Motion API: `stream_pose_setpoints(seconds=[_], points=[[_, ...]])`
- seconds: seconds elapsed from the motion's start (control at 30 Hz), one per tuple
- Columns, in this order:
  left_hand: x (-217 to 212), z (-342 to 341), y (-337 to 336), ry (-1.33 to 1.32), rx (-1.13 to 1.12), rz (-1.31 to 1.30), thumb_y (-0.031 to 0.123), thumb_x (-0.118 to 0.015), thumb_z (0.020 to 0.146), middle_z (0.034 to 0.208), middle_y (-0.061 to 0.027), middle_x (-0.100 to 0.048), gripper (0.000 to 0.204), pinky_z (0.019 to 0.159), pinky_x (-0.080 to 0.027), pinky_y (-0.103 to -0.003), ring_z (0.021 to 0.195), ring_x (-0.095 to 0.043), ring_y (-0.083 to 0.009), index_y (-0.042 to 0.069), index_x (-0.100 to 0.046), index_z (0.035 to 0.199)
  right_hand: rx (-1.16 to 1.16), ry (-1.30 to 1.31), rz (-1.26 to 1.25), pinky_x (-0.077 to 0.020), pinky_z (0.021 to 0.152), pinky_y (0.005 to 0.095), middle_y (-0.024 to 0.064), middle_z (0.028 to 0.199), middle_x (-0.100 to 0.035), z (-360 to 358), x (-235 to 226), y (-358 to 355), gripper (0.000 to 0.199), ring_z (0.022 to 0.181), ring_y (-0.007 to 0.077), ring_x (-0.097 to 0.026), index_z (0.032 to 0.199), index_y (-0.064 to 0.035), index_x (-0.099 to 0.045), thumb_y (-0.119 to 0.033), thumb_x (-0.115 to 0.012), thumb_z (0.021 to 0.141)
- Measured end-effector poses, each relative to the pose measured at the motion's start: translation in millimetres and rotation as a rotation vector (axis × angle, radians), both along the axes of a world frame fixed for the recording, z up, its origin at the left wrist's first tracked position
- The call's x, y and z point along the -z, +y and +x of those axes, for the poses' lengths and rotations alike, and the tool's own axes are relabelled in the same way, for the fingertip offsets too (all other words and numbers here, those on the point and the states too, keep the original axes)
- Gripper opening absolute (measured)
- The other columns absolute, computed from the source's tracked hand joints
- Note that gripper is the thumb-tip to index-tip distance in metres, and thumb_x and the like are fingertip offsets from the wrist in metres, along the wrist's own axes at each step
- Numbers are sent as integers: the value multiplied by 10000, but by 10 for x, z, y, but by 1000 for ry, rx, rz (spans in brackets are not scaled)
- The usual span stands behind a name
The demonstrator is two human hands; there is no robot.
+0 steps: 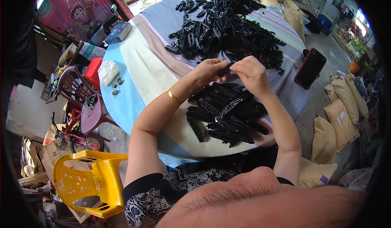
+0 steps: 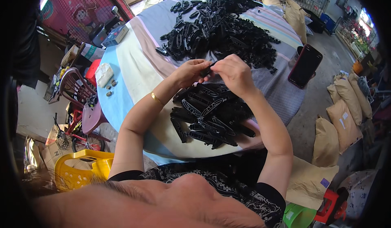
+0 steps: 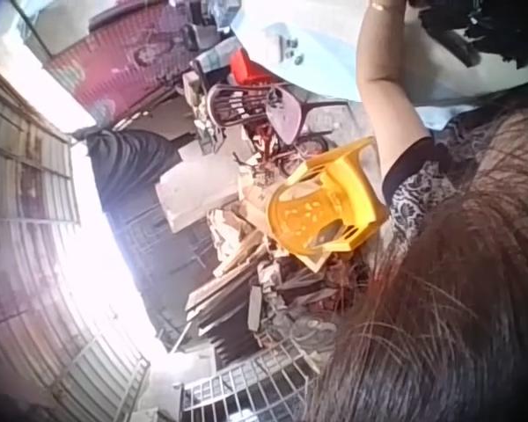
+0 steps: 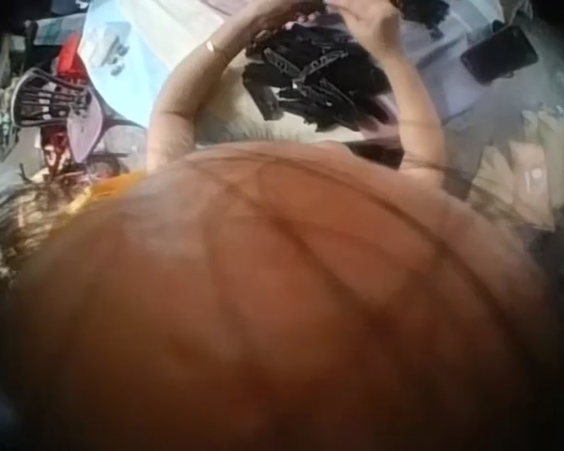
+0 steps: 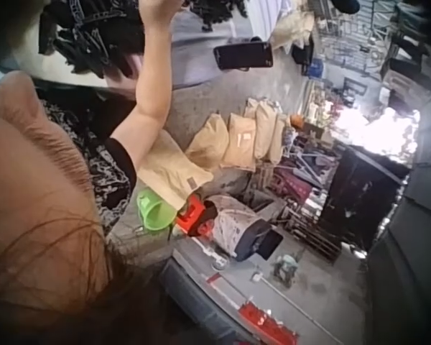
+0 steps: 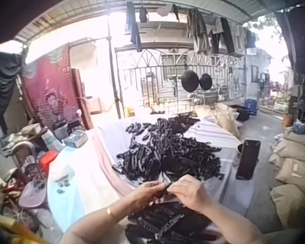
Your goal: Assembling or inspecting plastic hair claw clips at a table.
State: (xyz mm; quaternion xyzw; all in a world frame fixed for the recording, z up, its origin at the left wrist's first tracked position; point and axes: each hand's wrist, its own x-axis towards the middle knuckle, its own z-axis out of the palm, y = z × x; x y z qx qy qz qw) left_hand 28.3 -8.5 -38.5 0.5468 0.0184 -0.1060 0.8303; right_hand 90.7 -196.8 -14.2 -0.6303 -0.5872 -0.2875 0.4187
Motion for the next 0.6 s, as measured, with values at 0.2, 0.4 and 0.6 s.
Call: stream_pose_setpoints(seconds=[0.2, 0.4, 0.6], points=[[-114, -55, 89, 41, 100, 82, 214, -542, 921, 852, -140, -651, 276, 526, -506, -202, 627, -612, -133, -49, -563, 1004, 53, -132, -60, -512, 634, 297, 36, 821, -647, 12, 33, -28, 195, 757, 218, -589, 799, -61, -665, 43, -660, 633], [-165, -100, 1, -182, 49, 468, 131, -640, 844, 903, -107, -646, 380, 693, -516, -243, 753, -634, -155, -96, -530, 1128, 103, -83, -87, -512, 676, 295, 42, 847, -641, -6, 31, -23, 164, 849, 207, -585, 834, -58, -655, -68, -675, 672], [-149, -187, -187, -527, -198, 990, 102, -668, 758, 916, -176, -659, 290, 736, -499, -309, 822, -661, -221, -8, -627, 1023, 13, 642, -309, -509, 648, 304, 116, 865, -666, 78, 84, -80, 300, 677, 228, -630, 968, -33, -651, -175, -717, 712]])
